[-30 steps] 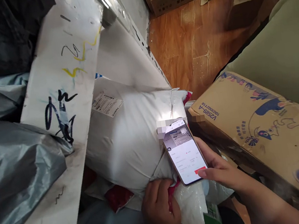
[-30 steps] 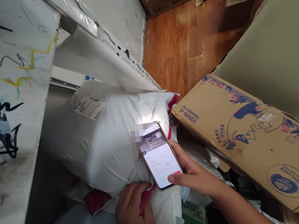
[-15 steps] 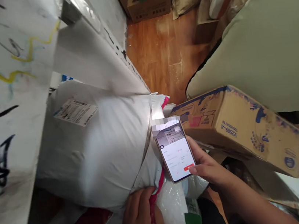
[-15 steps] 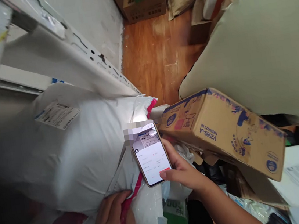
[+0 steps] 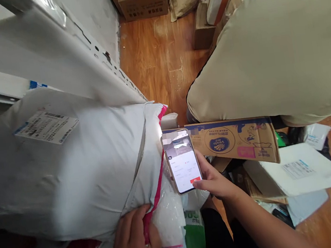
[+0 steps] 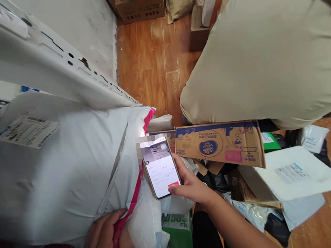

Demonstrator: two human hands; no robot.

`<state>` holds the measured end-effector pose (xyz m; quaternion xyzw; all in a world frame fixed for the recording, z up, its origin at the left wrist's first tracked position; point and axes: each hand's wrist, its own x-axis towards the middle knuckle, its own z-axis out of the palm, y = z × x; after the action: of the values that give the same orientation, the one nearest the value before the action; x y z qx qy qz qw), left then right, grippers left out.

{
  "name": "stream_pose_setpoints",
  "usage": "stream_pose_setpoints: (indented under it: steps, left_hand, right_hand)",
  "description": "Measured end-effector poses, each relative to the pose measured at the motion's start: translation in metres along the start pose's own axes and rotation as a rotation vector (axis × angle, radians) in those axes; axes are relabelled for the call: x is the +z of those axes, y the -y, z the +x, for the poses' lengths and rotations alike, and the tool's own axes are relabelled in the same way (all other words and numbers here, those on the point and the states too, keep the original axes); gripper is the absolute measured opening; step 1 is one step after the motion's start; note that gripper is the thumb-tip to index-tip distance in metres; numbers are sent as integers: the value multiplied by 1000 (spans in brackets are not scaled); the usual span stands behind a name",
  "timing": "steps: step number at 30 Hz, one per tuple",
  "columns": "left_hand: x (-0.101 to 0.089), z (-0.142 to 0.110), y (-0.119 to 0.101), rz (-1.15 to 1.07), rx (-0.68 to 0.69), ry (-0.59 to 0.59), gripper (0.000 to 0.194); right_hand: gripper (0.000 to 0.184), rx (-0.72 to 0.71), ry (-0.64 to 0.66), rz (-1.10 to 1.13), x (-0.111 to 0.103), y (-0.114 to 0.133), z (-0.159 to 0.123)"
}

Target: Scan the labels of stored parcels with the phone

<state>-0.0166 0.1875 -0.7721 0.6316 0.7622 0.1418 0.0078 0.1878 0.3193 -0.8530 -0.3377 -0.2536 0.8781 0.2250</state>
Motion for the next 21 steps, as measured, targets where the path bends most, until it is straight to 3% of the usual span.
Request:
stream_pose_setpoints:
  steps: [6, 12, 21]
  left_hand:
    - [0, 4, -4, 8, 27, -32, 21]
    - [0, 3, -6, 27, -7, -40, 22]
    - [-1, -7, -7, -4, -116, 7, 33]
  right_hand:
    - [95, -18, 53, 18, 2, 7, -3]
    - [97, -16, 27, 19, 6, 9, -13]
    - [85, 49, -9, -80, 8, 3, -43]
